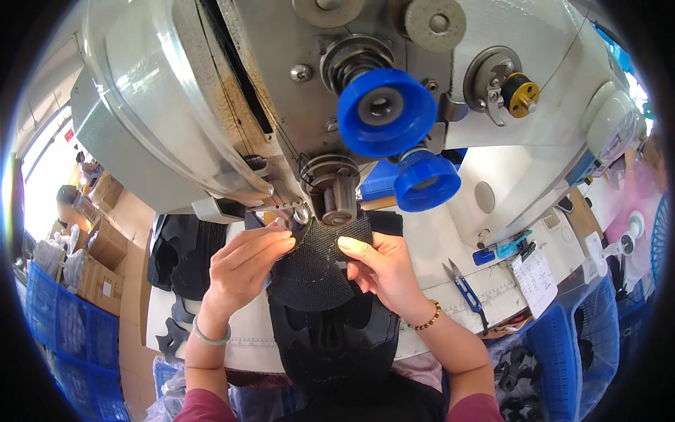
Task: The person stitches shoe upper pieces together using a sewing machine, then aligns a mesh piece onto the upper and sews them together using the sewing machine.
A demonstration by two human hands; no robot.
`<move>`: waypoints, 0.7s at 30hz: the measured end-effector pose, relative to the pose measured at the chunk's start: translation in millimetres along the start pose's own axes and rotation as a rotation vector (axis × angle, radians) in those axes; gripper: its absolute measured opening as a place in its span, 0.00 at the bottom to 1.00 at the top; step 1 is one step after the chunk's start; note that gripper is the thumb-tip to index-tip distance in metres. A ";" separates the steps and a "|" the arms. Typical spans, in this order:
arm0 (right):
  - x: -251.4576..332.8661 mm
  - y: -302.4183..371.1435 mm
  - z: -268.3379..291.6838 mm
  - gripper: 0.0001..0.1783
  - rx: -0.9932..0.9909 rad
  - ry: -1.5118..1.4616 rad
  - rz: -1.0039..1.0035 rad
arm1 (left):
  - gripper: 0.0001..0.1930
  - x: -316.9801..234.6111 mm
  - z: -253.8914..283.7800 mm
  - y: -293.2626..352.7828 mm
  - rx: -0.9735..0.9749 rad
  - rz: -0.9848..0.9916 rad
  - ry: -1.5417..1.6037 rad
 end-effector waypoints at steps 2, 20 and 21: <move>2.7 6.2 5.0 0.12 0.052 0.070 -0.066 | 0.15 0.8 0.0 0.1 0.001 0.005 0.013; -21.2 23.9 -25.1 0.20 0.147 0.142 -0.025 | 0.14 -7.4 -4.4 1.2 0.009 -0.058 -0.048; -20.9 23.8 -25.1 0.19 0.154 0.128 -0.021 | 0.14 -8.2 -4.5 0.8 0.006 -0.058 -0.050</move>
Point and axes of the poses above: each hand's wrist, its own y-axis away from the middle knuckle, its own z-axis out of the back of the hand, x = y × z, the point moved 1 cm from there along -y, towards the middle knuckle, and after that the axes turned 12 degrees about -x, right-handed, at the moved point
